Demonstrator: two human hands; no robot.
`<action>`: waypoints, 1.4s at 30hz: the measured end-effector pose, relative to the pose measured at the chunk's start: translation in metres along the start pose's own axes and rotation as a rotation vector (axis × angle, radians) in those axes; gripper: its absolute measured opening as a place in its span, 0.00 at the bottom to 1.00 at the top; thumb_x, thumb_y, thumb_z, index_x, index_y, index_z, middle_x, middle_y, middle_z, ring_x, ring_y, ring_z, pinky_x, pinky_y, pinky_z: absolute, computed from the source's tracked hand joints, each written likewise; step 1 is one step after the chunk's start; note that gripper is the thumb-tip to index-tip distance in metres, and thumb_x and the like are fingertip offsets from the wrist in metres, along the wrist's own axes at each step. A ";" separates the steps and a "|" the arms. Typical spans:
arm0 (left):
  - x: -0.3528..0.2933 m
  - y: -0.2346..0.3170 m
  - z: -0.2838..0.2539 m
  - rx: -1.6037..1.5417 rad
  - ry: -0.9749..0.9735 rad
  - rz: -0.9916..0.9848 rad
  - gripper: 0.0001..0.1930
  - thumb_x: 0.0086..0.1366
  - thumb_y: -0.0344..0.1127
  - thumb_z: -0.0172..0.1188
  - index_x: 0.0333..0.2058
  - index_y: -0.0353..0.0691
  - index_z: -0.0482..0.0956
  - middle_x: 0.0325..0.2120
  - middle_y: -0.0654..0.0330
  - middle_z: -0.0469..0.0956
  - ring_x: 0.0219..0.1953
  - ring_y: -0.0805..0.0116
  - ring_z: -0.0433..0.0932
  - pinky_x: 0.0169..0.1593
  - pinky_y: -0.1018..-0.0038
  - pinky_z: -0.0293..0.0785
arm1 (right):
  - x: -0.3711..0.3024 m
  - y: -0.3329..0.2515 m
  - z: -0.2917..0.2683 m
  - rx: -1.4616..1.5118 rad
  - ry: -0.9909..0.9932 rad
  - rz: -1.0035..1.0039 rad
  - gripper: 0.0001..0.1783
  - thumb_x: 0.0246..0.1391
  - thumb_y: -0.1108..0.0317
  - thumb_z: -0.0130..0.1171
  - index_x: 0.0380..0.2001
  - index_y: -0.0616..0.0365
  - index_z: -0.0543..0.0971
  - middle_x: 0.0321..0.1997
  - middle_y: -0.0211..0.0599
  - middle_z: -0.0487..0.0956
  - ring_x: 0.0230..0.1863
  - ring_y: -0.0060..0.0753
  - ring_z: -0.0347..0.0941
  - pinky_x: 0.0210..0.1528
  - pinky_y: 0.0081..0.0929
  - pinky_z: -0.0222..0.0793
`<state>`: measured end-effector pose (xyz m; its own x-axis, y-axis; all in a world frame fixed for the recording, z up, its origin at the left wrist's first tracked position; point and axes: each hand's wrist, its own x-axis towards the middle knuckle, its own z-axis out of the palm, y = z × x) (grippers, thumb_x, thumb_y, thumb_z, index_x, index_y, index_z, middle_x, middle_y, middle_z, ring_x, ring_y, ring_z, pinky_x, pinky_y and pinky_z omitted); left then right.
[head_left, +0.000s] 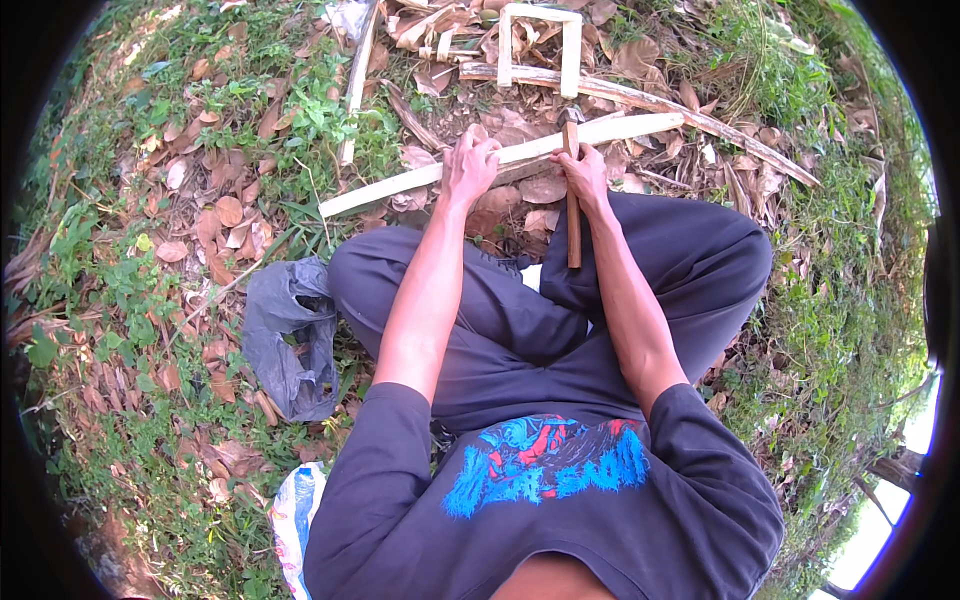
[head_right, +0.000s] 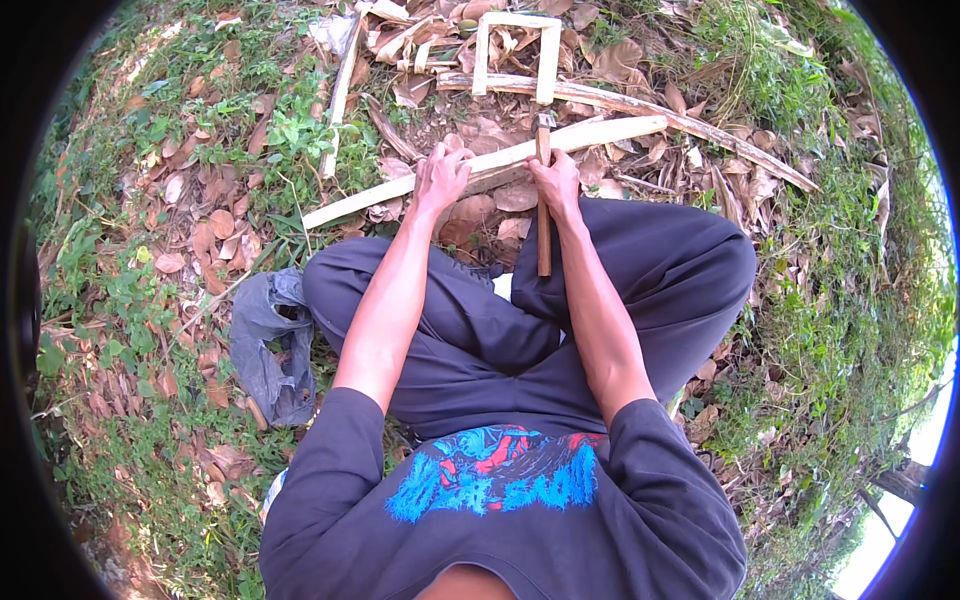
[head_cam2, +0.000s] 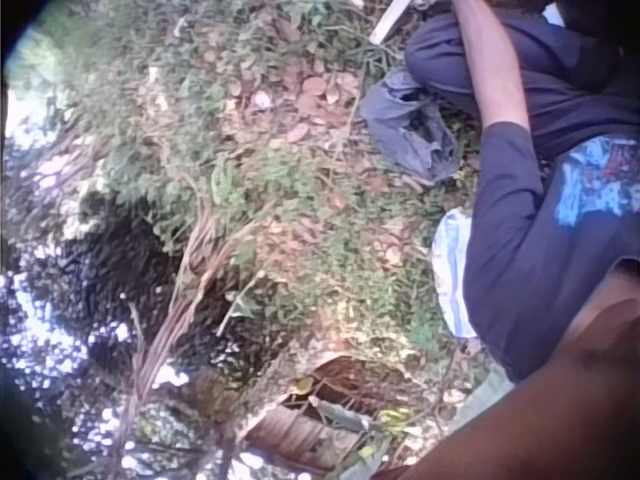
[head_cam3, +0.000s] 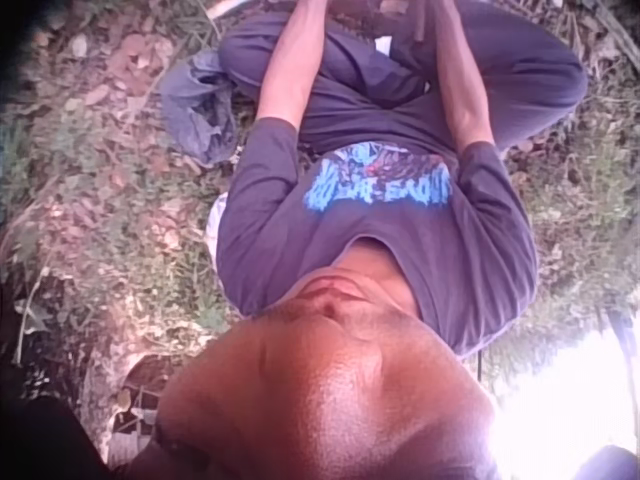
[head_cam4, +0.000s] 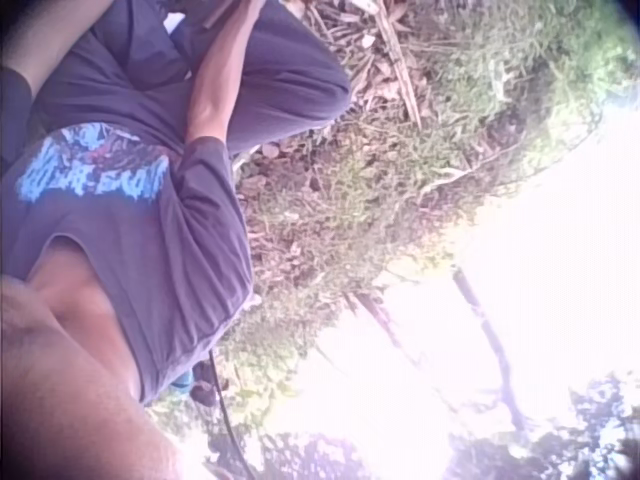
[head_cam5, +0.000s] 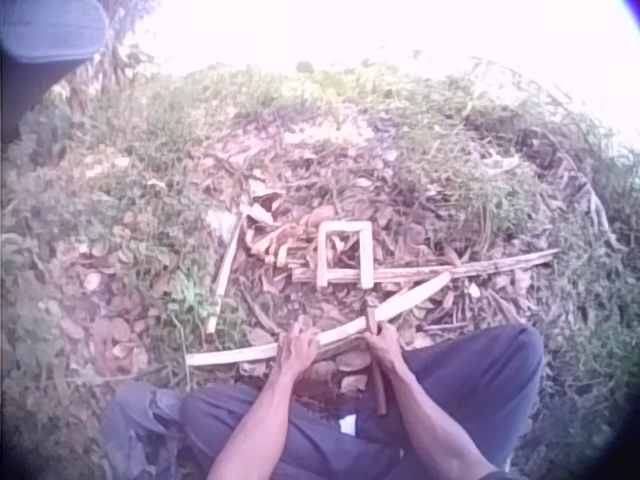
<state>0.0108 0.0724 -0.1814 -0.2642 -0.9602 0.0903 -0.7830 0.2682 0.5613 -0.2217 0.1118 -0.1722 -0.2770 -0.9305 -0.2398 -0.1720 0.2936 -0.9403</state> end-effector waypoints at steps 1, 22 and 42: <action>0.000 0.000 0.000 -0.006 0.003 0.003 0.10 0.64 0.40 0.59 0.42 0.50 0.84 0.47 0.52 0.77 0.51 0.53 0.77 0.53 0.51 0.68 | 0.000 0.001 0.000 -0.005 0.042 0.006 0.16 0.59 0.67 0.60 0.43 0.71 0.81 0.35 0.43 0.87 0.39 0.28 0.86 0.38 0.27 0.80; 0.005 0.005 0.004 0.078 0.091 0.147 0.10 0.61 0.32 0.60 0.41 0.46 0.84 0.44 0.58 0.77 0.50 0.54 0.77 0.53 0.50 0.69 | -0.023 -0.028 0.008 -0.436 0.053 -0.497 0.10 0.64 0.68 0.61 0.43 0.59 0.87 0.40 0.47 0.82 0.40 0.46 0.81 0.44 0.38 0.76; 0.032 0.016 0.019 -0.325 -0.002 0.188 0.07 0.59 0.32 0.64 0.35 0.38 0.83 0.35 0.53 0.82 0.42 0.53 0.83 0.48 0.63 0.77 | -0.002 -0.021 0.033 -0.600 0.157 -0.511 0.13 0.56 0.70 0.66 0.41 0.57 0.74 0.37 0.42 0.82 0.41 0.51 0.80 0.43 0.44 0.76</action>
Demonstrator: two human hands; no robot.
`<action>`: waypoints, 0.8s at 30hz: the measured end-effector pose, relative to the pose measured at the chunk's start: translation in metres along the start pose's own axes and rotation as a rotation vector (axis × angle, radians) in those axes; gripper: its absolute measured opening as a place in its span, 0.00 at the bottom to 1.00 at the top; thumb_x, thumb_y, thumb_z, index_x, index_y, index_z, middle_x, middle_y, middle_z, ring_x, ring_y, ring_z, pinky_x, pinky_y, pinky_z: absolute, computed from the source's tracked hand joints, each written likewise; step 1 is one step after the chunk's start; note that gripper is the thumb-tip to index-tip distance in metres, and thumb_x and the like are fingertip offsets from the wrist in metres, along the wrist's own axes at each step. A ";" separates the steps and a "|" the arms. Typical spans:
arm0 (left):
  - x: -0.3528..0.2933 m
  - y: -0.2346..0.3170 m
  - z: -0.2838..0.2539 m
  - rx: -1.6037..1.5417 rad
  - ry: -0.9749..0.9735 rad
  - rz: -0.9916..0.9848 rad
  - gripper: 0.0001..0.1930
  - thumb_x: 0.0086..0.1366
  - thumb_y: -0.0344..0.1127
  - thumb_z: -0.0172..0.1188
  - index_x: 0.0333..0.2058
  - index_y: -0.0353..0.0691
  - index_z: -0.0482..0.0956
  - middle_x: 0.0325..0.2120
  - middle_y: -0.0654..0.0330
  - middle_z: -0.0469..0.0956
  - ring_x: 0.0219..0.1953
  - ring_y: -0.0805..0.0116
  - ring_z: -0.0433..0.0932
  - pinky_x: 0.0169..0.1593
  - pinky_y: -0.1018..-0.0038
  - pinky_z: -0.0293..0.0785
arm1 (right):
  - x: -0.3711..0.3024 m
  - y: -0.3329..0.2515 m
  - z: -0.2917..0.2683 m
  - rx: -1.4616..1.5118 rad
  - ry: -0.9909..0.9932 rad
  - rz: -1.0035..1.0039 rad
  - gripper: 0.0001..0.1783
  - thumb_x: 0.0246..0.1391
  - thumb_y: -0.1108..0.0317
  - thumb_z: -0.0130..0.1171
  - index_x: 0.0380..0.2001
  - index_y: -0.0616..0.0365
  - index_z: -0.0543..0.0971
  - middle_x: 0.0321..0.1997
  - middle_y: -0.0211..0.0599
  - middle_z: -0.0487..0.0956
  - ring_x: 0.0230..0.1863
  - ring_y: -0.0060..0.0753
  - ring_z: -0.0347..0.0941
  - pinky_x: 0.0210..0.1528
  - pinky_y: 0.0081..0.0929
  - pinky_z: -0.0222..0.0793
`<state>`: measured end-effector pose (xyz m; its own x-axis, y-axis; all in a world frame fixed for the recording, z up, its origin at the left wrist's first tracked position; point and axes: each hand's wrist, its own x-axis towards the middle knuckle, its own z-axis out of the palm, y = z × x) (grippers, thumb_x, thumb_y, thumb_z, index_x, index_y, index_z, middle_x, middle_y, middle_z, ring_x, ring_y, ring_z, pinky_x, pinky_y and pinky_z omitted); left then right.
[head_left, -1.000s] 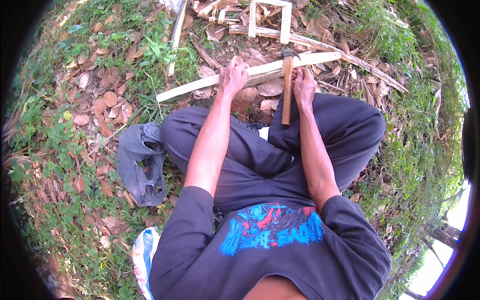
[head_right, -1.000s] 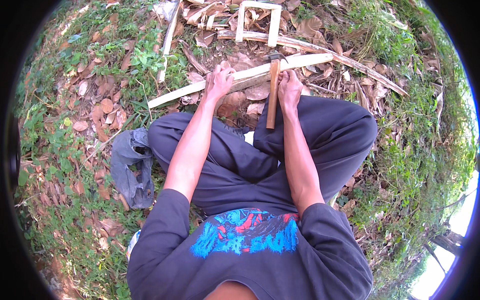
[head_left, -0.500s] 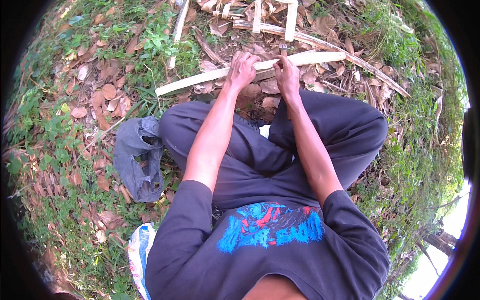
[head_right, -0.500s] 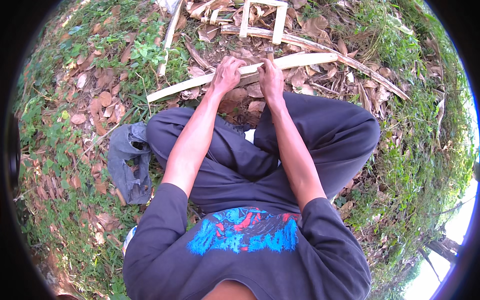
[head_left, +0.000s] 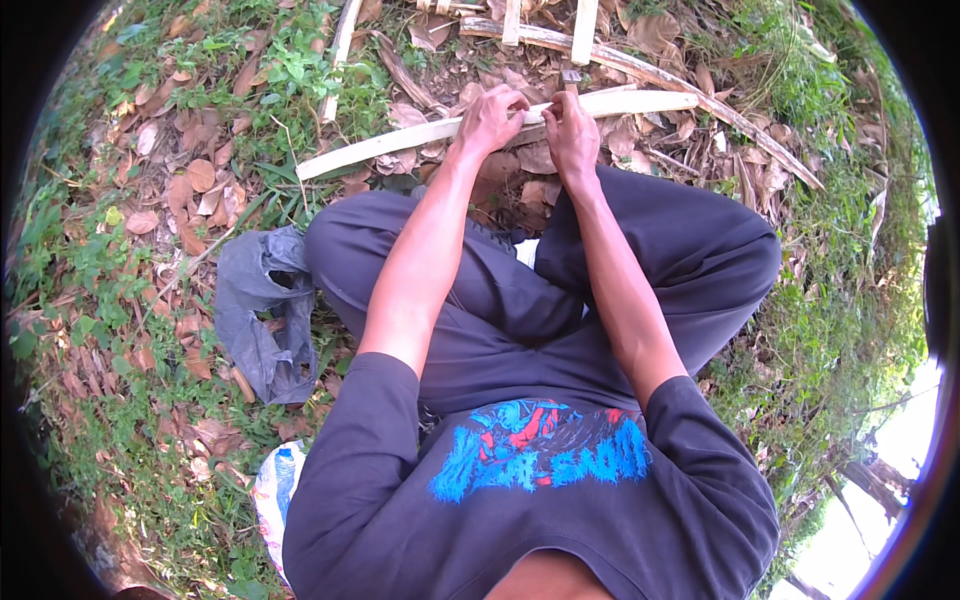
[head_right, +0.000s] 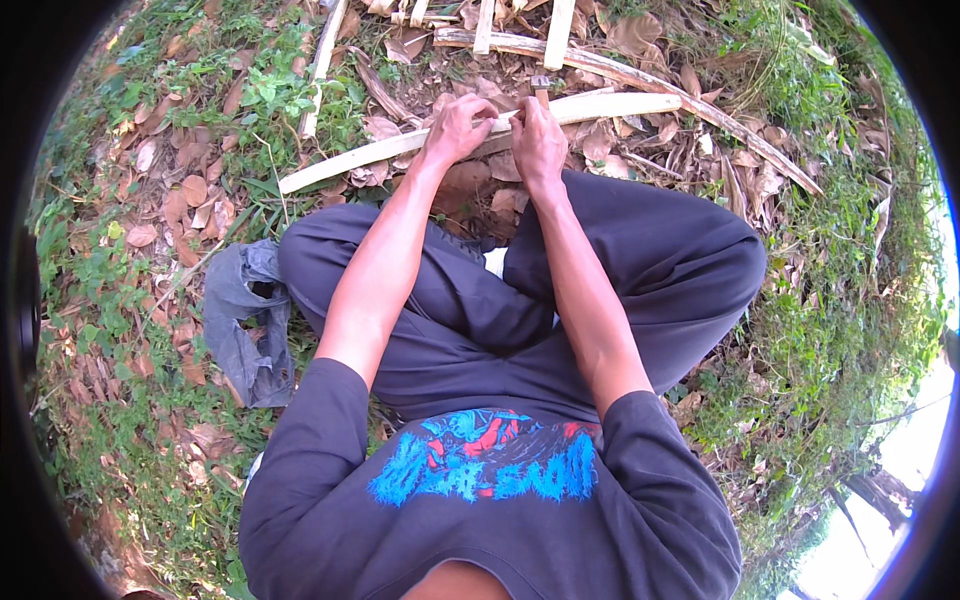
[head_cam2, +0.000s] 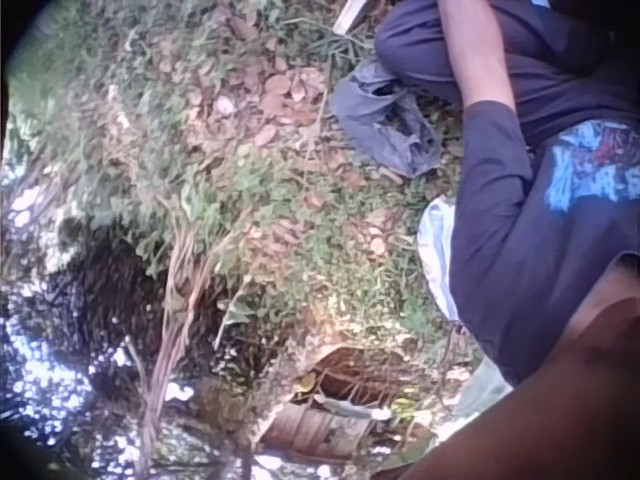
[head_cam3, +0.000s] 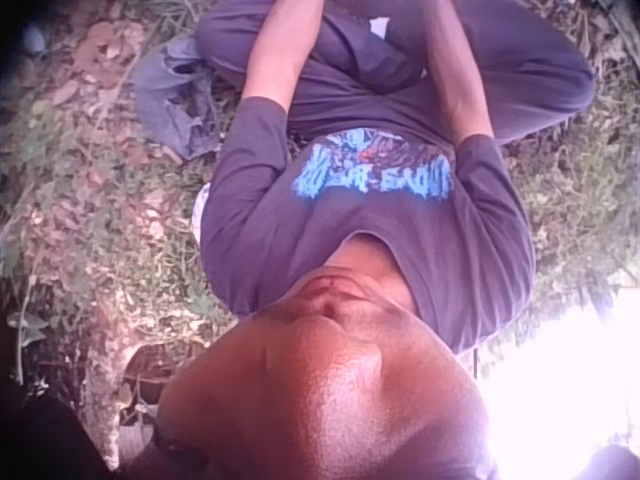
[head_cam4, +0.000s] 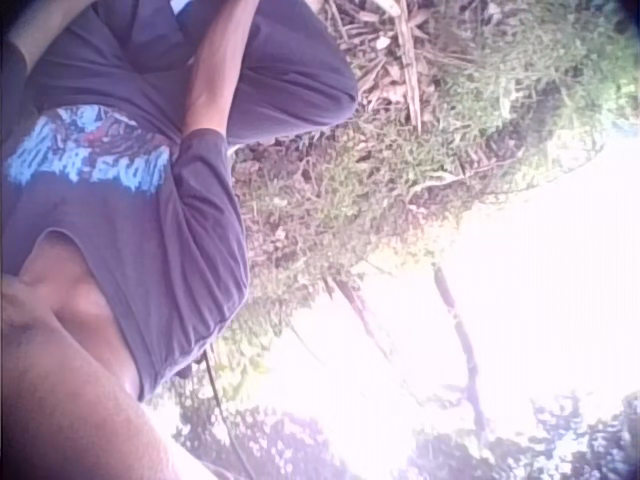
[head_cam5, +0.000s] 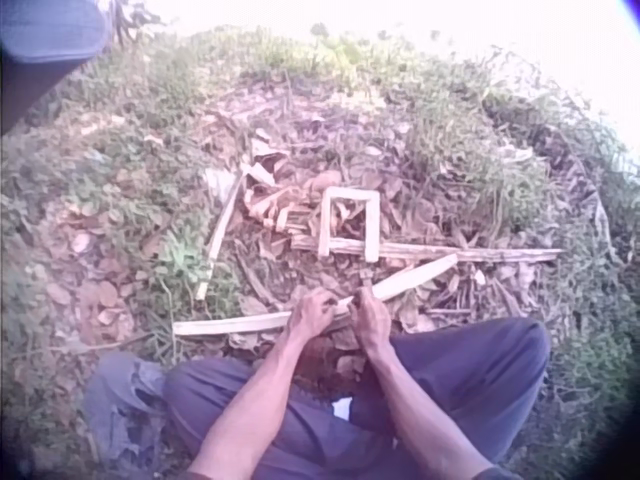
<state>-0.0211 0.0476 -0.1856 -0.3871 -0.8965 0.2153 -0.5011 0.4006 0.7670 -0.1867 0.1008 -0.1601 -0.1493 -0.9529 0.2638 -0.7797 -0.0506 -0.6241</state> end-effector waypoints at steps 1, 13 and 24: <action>0.000 0.000 0.001 -0.008 0.003 0.004 0.07 0.59 0.32 0.64 0.36 0.39 0.84 0.36 0.53 0.83 0.42 0.52 0.83 0.48 0.62 0.78 | -0.001 -0.001 0.001 0.008 0.001 -0.005 0.12 0.56 0.70 0.66 0.41 0.57 0.74 0.37 0.42 0.82 0.41 0.51 0.80 0.43 0.44 0.76; 0.000 -0.003 0.004 -0.009 0.001 -0.005 0.07 0.59 0.33 0.63 0.36 0.39 0.83 0.36 0.54 0.83 0.42 0.56 0.83 0.47 0.64 0.78 | 0.000 0.000 0.005 -0.035 0.030 -0.026 0.11 0.59 0.66 0.66 0.41 0.54 0.76 0.36 0.37 0.84 0.40 0.44 0.82 0.42 0.39 0.75; -0.001 -0.004 0.004 -0.040 -0.007 -0.054 0.09 0.60 0.39 0.62 0.36 0.43 0.84 0.38 0.56 0.83 0.42 0.51 0.84 0.45 0.59 0.78 | -0.001 -0.002 0.003 0.050 -0.014 0.038 0.10 0.57 0.66 0.66 0.38 0.56 0.77 0.37 0.37 0.84 0.43 0.47 0.80 0.46 0.42 0.75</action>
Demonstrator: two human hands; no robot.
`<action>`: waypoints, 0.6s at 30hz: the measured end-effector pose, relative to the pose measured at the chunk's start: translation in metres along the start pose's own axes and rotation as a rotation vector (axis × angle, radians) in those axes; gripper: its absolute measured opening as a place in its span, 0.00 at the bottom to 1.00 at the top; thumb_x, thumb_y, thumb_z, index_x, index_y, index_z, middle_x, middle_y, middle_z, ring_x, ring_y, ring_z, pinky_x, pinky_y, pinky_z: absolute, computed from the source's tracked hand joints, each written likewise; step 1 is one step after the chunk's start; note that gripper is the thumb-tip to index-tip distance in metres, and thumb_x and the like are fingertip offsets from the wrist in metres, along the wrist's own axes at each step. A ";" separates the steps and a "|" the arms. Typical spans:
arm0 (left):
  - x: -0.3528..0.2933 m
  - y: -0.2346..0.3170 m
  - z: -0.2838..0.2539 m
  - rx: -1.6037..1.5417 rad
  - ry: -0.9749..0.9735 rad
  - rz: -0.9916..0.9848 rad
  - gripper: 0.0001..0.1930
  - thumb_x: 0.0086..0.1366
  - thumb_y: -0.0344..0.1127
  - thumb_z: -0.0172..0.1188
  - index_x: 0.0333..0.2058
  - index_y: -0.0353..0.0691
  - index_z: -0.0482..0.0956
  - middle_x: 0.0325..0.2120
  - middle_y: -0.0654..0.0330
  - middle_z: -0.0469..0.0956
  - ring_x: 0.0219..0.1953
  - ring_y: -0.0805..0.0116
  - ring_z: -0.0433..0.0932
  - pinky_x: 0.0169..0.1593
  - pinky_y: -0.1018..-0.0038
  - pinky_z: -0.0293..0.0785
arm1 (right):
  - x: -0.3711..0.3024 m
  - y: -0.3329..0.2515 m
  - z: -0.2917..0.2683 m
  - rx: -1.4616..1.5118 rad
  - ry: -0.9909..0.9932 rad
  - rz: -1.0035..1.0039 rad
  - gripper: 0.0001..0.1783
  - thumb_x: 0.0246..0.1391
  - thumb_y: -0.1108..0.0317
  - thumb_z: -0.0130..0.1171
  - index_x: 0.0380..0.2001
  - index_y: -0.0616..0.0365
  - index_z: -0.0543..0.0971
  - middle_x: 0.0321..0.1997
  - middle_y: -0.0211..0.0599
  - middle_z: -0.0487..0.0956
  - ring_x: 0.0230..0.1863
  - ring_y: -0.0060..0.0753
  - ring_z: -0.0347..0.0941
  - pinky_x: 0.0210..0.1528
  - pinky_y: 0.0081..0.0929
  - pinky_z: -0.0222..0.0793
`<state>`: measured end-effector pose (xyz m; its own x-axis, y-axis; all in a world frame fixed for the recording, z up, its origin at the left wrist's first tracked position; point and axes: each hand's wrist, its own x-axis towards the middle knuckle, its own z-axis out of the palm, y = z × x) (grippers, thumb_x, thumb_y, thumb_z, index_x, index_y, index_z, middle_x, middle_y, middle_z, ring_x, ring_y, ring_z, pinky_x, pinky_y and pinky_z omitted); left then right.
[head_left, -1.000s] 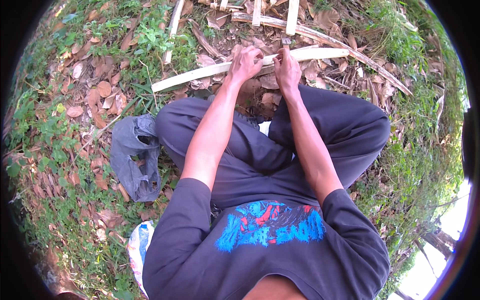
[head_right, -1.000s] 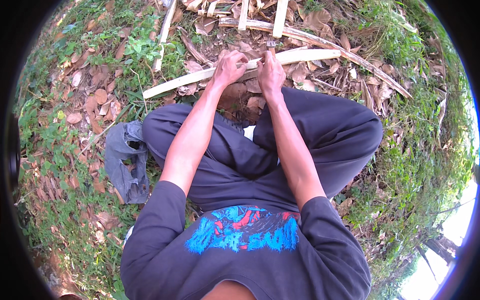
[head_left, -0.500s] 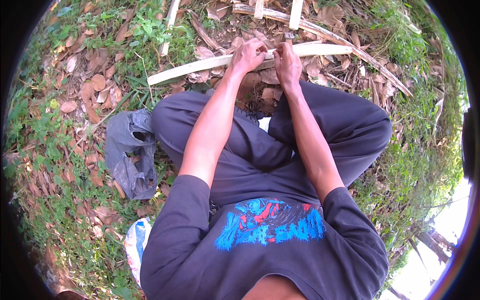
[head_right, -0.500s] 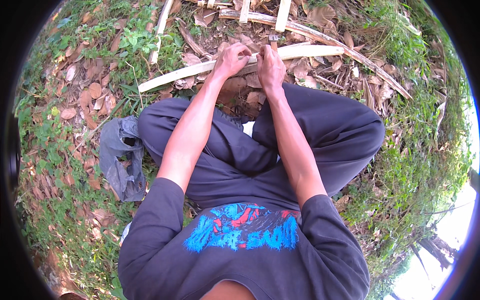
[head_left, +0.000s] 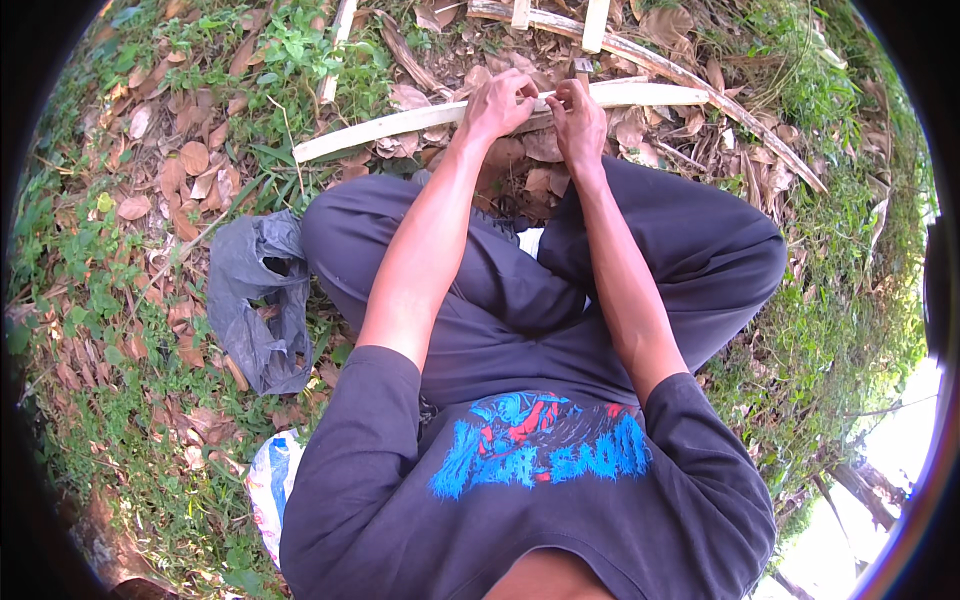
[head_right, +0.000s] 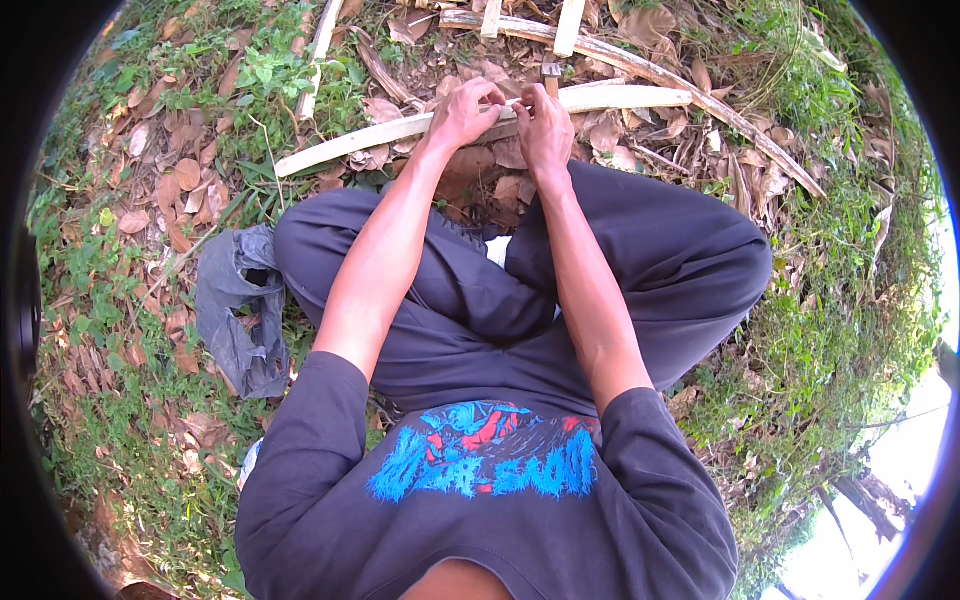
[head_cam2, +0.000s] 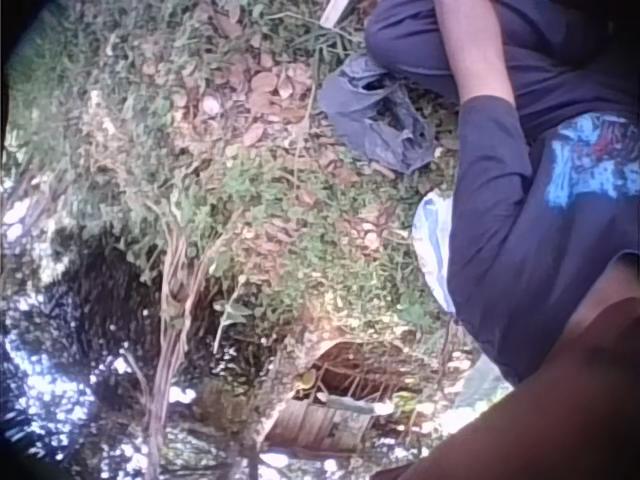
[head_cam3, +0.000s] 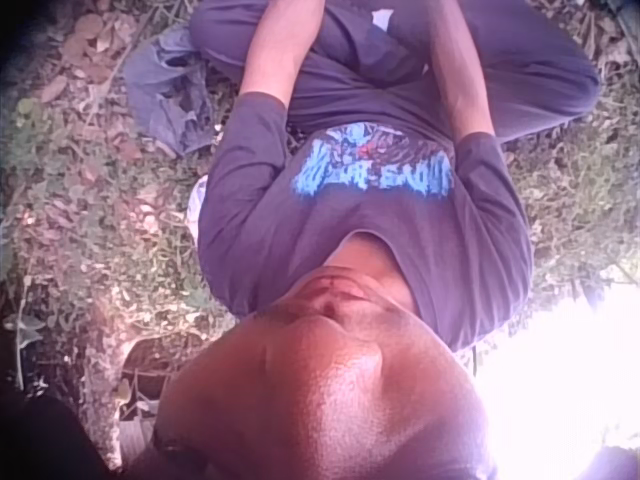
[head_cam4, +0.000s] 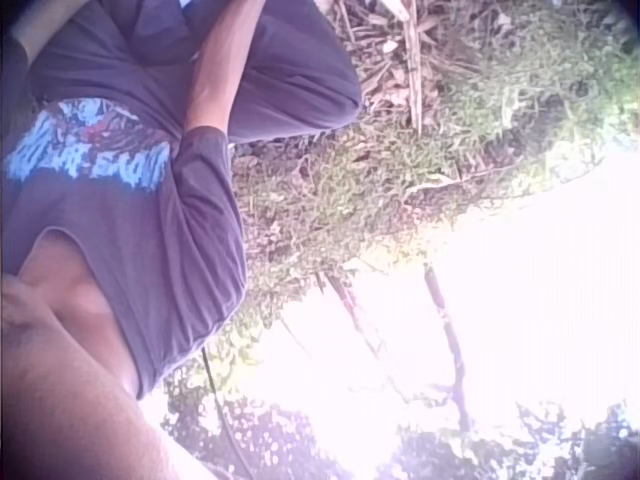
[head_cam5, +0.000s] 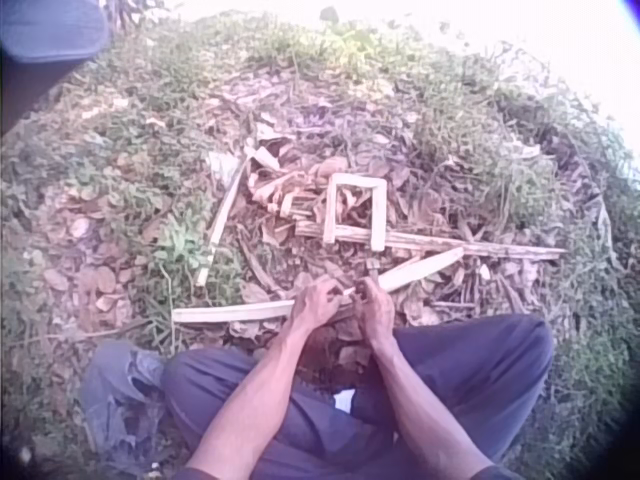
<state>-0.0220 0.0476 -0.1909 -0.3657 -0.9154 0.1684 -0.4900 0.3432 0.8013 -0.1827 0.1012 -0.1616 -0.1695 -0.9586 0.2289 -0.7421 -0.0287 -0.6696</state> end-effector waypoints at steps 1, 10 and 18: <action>0.000 0.000 0.000 -0.003 -0.001 0.000 0.09 0.60 0.39 0.63 0.36 0.43 0.84 0.38 0.56 0.83 0.42 0.51 0.84 0.45 0.59 0.78 | 0.000 0.000 0.000 -0.007 -0.015 0.017 0.10 0.58 0.66 0.66 0.38 0.55 0.77 0.37 0.37 0.84 0.44 0.47 0.80 0.47 0.42 0.74; 0.000 0.003 0.000 0.004 -0.013 -0.026 0.09 0.60 0.39 0.62 0.37 0.44 0.84 0.38 0.57 0.83 0.43 0.52 0.83 0.46 0.59 0.78 | -0.002 -0.002 -0.001 -0.060 0.062 -0.078 0.08 0.58 0.67 0.65 0.37 0.56 0.77 0.37 0.38 0.83 0.44 0.49 0.77 0.46 0.43 0.74; -0.002 0.005 0.000 0.001 -0.003 -0.023 0.09 0.59 0.39 0.62 0.36 0.43 0.83 0.37 0.57 0.83 0.43 0.51 0.83 0.46 0.59 0.78 | -0.003 -0.004 -0.001 -0.099 0.080 -0.108 0.07 0.59 0.68 0.64 0.38 0.56 0.77 0.37 0.40 0.81 0.44 0.49 0.77 0.46 0.44 0.74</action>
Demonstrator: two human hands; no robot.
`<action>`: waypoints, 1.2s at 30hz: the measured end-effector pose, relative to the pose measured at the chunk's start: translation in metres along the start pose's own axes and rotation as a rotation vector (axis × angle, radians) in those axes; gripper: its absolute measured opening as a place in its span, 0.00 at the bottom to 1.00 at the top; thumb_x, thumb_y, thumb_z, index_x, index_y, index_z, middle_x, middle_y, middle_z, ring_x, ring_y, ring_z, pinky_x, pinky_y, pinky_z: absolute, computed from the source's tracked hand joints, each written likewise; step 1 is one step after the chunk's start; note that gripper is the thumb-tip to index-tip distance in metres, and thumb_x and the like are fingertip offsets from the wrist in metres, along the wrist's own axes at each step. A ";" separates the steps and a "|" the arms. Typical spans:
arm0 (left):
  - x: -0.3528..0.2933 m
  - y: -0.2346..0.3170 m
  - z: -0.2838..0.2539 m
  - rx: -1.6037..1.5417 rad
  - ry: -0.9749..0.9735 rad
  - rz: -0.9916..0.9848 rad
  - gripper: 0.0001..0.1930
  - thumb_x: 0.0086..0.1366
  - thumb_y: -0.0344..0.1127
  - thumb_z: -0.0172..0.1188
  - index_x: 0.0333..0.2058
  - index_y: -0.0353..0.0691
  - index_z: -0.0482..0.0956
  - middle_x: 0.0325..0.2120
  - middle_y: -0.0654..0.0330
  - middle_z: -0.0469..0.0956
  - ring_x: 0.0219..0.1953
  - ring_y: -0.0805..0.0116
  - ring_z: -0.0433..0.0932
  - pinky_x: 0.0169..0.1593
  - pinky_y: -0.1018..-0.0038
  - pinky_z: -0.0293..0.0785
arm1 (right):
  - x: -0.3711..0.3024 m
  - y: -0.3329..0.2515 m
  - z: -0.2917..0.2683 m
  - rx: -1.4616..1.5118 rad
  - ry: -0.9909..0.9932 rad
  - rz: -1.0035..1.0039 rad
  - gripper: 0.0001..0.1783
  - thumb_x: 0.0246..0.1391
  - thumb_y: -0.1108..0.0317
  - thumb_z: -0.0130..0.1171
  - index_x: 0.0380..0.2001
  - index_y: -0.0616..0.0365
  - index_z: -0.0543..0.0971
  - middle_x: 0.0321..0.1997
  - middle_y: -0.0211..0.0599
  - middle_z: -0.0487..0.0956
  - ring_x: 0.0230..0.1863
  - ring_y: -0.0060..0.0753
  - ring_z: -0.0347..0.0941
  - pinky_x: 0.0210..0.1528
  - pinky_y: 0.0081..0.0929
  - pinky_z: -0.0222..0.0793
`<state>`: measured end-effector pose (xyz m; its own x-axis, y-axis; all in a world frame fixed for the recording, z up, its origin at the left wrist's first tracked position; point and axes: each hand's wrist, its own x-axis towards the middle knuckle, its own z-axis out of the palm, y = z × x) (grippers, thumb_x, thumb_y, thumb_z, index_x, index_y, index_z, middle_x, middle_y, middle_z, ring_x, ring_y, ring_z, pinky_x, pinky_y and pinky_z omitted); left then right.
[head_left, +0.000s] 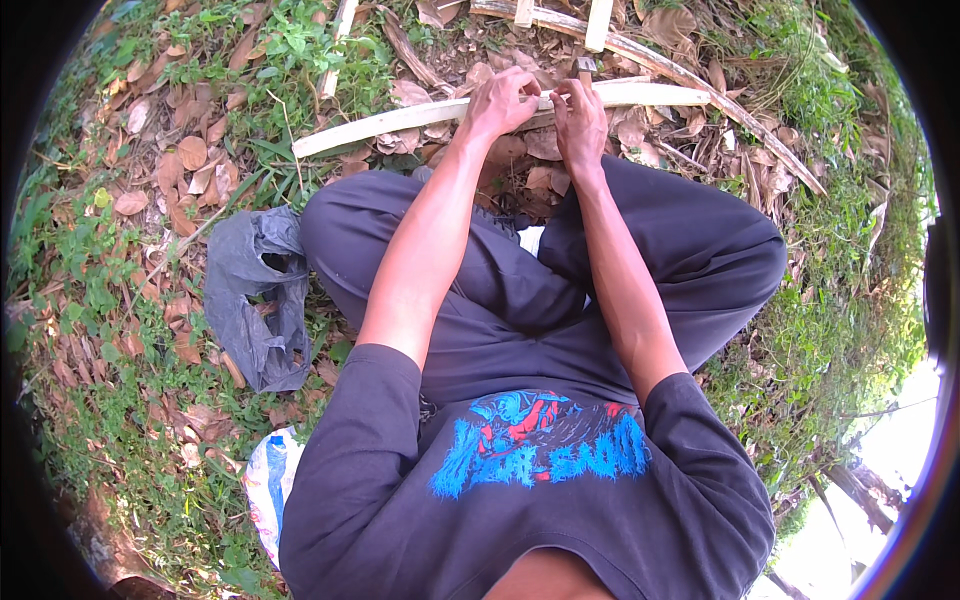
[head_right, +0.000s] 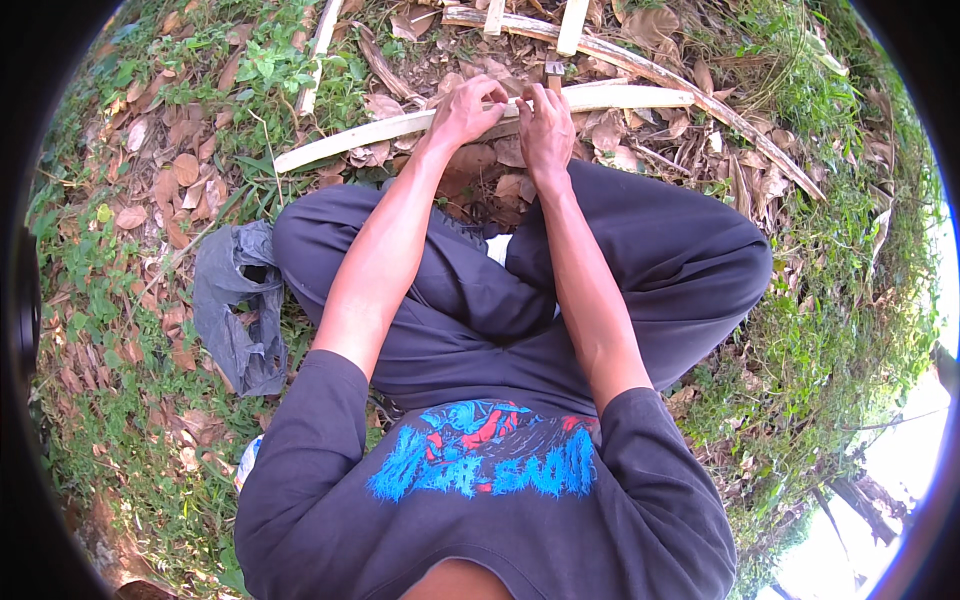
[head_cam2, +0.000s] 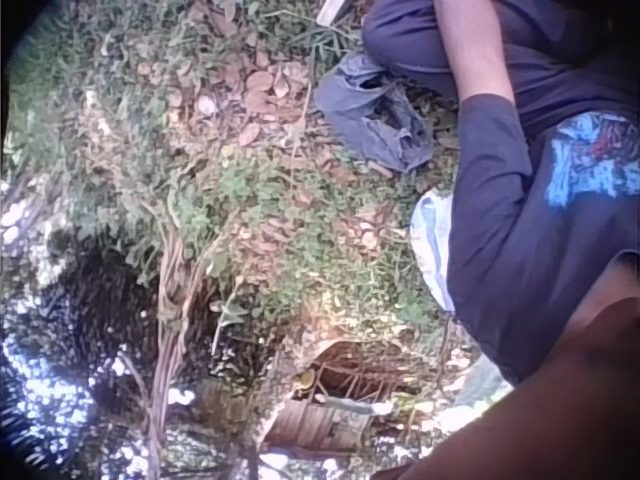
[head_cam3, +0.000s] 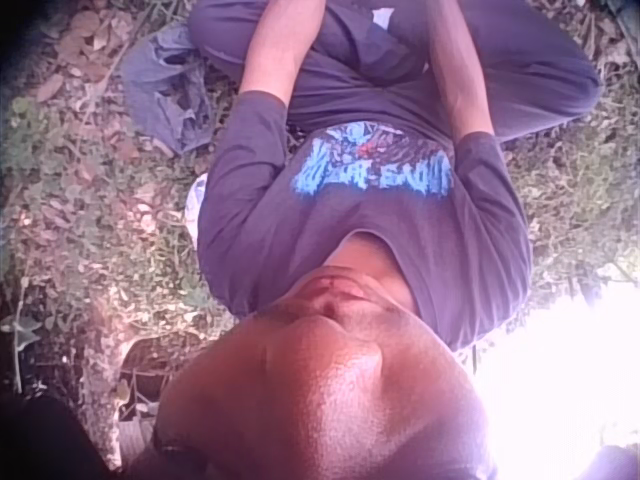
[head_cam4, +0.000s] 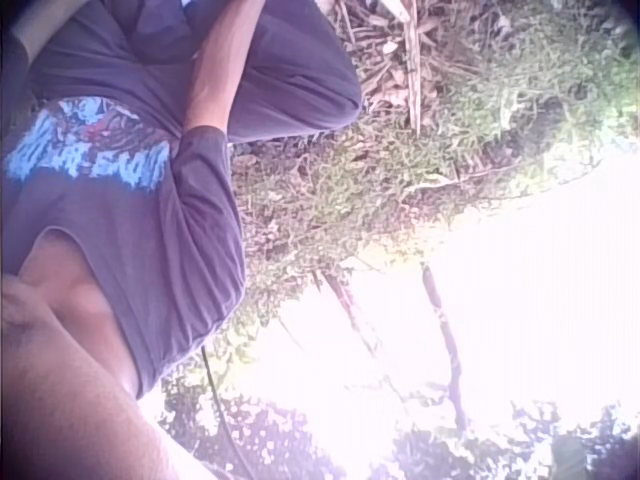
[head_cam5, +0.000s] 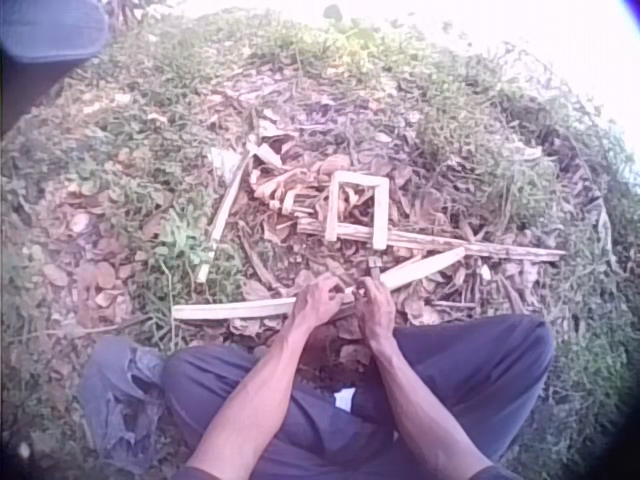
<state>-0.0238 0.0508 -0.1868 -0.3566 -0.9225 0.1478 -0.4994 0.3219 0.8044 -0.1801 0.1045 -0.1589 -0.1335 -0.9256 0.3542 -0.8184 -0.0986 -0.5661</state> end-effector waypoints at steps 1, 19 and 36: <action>0.000 0.001 0.000 0.002 0.004 0.004 0.09 0.59 0.39 0.62 0.35 0.43 0.83 0.36 0.57 0.82 0.43 0.51 0.83 0.46 0.58 0.78 | 0.000 -0.001 -0.001 -0.010 0.014 -0.007 0.07 0.59 0.68 0.64 0.38 0.56 0.77 0.37 0.40 0.80 0.44 0.49 0.77 0.47 0.44 0.73; 0.017 0.007 0.009 -0.145 -0.026 0.147 0.10 0.56 0.34 0.66 0.37 0.40 0.86 0.33 0.56 0.84 0.38 0.61 0.83 0.47 0.67 0.78 | -0.001 0.004 -0.001 0.078 0.041 -0.044 0.05 0.57 0.69 0.64 0.37 0.54 0.82 0.36 0.37 0.83 0.44 0.47 0.78 0.47 0.40 0.73; 0.012 0.011 0.008 -0.212 -0.018 0.033 0.10 0.61 0.34 0.65 0.39 0.38 0.85 0.36 0.55 0.86 0.39 0.61 0.85 0.46 0.68 0.79 | -0.005 -0.002 -0.019 -0.116 0.093 0.233 0.20 0.55 0.61 0.68 0.46 0.60 0.78 0.45 0.51 0.79 0.52 0.59 0.75 0.55 0.47 0.71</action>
<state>-0.0396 0.0451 -0.1806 -0.3850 -0.9076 0.1676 -0.3100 0.2982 0.9027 -0.1887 0.1162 -0.1452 -0.3722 -0.8803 0.2943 -0.8174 0.1608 -0.5531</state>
